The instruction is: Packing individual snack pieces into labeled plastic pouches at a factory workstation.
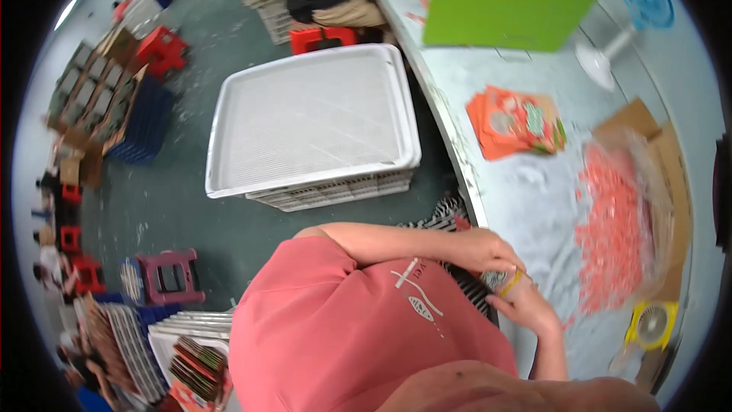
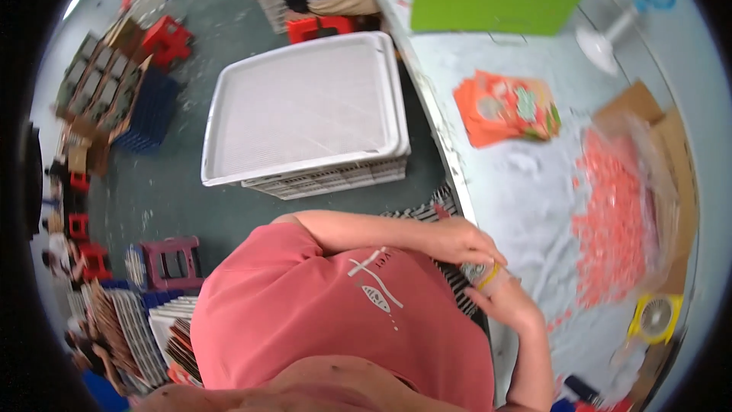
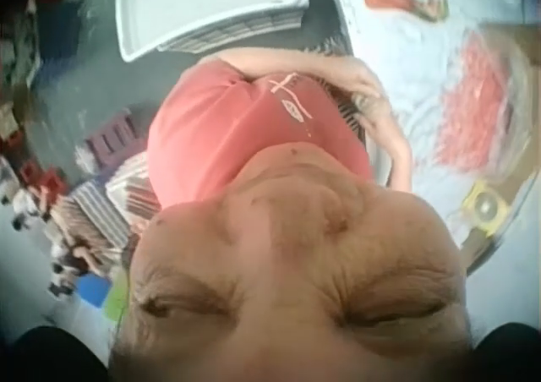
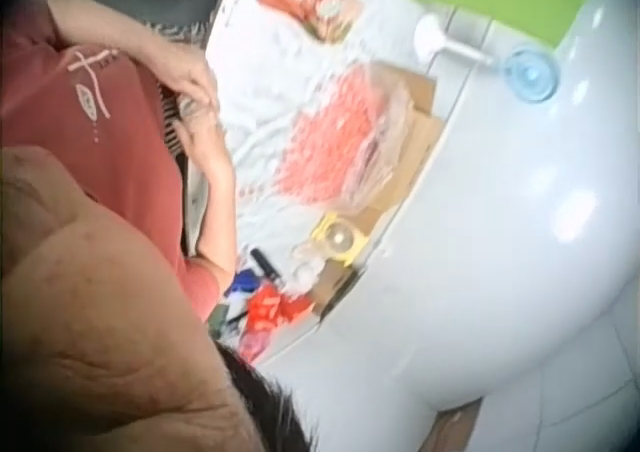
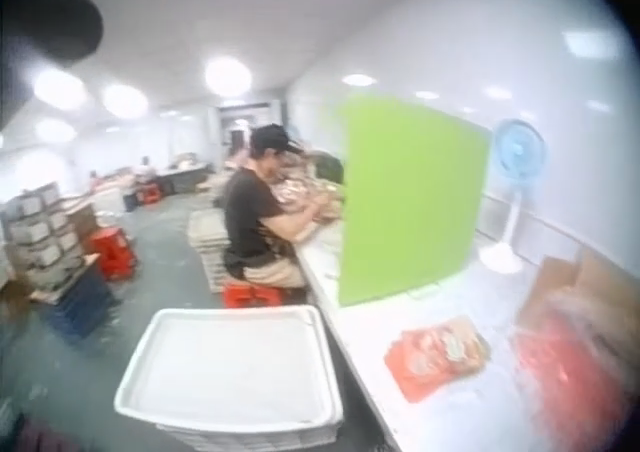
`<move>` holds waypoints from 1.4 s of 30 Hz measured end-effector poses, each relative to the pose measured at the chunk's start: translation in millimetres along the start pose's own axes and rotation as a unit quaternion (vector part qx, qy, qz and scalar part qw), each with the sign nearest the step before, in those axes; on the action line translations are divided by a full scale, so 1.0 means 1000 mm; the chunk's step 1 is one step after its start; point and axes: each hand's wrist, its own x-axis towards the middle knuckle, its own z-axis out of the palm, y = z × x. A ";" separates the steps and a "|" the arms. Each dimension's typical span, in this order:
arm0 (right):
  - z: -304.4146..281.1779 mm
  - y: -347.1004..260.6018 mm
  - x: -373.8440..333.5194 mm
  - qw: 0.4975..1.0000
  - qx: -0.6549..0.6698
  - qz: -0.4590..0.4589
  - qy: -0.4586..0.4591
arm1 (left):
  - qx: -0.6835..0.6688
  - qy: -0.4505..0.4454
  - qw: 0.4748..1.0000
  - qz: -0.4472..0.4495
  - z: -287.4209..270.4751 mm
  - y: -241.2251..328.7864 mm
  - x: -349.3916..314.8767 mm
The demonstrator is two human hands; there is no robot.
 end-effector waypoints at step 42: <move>0.011 0.004 0.017 0.891 0.100 0.016 0.443 | -0.284 0.175 0.917 -0.218 -0.039 0.005 -0.014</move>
